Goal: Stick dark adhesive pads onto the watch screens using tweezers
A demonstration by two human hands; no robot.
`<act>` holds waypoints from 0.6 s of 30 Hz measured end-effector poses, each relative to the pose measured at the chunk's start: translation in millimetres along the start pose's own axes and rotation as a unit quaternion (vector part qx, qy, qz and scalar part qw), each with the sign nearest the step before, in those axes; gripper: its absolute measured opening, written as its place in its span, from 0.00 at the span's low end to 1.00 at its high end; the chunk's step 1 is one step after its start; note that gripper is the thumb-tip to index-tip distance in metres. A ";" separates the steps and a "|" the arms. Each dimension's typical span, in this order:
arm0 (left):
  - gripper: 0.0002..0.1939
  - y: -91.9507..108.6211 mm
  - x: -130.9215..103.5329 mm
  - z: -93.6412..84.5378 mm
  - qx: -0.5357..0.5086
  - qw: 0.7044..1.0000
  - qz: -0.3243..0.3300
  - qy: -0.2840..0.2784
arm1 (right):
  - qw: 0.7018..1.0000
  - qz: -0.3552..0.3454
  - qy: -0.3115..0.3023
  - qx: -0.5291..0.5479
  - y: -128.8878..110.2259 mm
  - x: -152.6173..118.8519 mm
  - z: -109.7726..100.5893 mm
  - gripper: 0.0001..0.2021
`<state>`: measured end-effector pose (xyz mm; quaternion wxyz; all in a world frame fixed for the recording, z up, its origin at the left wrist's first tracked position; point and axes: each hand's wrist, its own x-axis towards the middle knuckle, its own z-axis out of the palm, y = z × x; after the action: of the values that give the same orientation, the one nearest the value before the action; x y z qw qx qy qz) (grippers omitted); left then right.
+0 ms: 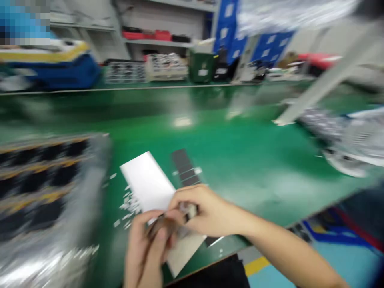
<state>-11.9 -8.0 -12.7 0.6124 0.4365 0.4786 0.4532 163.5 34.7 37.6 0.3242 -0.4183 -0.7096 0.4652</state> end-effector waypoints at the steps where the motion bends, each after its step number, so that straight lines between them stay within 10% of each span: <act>1: 0.11 3.0 -2.7 -0.6 0.002 1.000 0.013 -0.009 | 1.000 0.008 0.002 -0.001 -0.6 -0.2 0.1 0.08; 18: 0.04 8.4 2.4 3.5 -0.040 0.996 0.032 -0.070 | 0.993 0.063 -0.032 0.093 6.1 5.9 5.3 0.08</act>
<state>-9.3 -4.2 -4.4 0.6467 0.4578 0.4018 0.4591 158.2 39.2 30.5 0.3089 -0.4152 -0.6456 0.5616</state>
